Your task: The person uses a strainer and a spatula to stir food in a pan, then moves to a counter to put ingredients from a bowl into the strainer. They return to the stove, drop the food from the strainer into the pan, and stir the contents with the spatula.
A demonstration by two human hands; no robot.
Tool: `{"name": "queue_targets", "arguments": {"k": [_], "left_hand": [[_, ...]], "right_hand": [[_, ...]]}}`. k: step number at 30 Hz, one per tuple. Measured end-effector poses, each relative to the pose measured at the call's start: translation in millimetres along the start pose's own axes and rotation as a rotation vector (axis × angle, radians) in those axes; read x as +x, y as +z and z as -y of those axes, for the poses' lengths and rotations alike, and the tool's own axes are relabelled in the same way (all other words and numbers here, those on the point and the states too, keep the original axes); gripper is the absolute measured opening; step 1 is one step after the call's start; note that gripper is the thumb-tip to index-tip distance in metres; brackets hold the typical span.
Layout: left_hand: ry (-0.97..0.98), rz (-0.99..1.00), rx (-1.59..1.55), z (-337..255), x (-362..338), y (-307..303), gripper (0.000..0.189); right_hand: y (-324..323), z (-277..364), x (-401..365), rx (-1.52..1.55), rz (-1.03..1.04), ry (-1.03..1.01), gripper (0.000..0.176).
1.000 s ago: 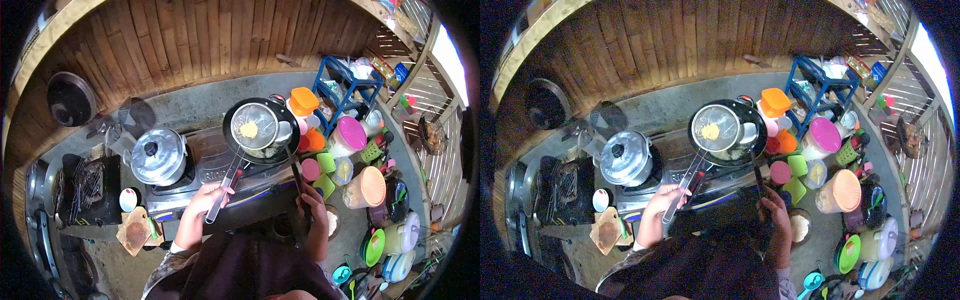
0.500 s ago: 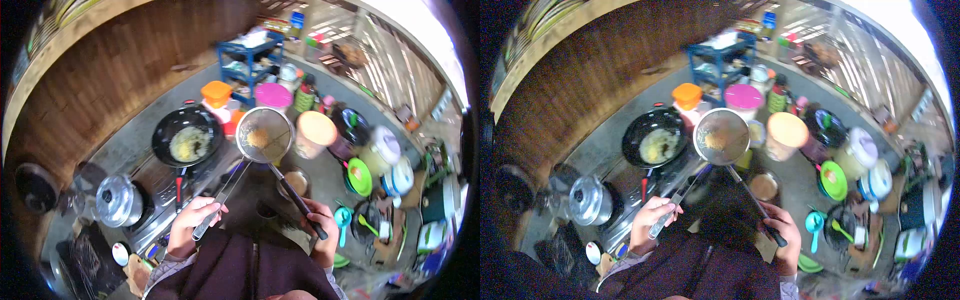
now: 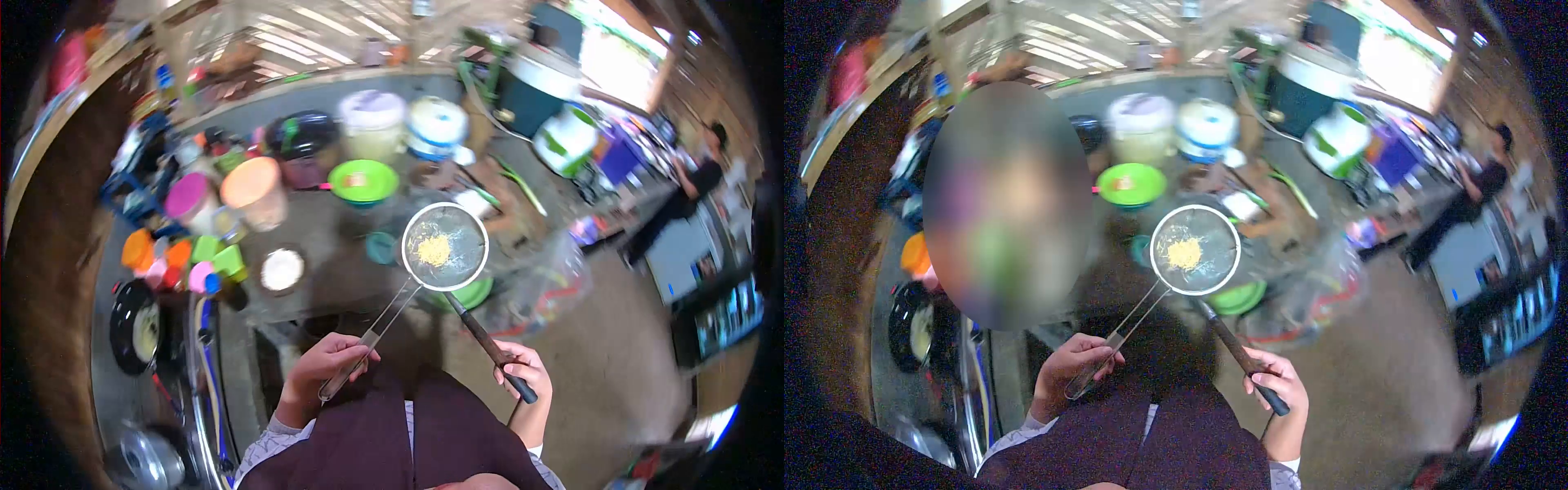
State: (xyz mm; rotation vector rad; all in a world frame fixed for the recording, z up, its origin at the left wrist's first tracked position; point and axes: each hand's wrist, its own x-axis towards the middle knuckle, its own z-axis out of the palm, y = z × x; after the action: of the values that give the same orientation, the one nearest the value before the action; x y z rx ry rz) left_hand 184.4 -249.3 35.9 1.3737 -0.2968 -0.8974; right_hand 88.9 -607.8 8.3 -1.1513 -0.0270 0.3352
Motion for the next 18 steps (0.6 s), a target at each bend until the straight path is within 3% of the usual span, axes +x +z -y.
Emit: {"name": "queue_targets", "arguments": {"k": [3, 9, 15, 18], "left_hand": [[-0.03, 0.157, 0.038, -1.1, 49.1, 47.1, 0.026], [-0.096, 0.448, 0.139, -0.8, 139.9, 131.9, 0.025], [-0.182, 0.704, 0.203, -1.3, 220.6, 193.4, 0.027], [-0.211, 0.739, 0.273, -6.1, 267.1, 221.3, 0.027]], "right_hand": [[-11.6, 6.6, -76.0, 0.004, -0.279, -0.096, 0.049], [-30.8, 5.1, -187.5, 0.066, -0.562, -0.146, 0.052], [-55.0, -12.2, -229.2, 0.136, -0.75, -0.281, 0.05], [-78.9, -12.1, -239.5, 0.134, -0.82, -0.317, 0.05]]}}
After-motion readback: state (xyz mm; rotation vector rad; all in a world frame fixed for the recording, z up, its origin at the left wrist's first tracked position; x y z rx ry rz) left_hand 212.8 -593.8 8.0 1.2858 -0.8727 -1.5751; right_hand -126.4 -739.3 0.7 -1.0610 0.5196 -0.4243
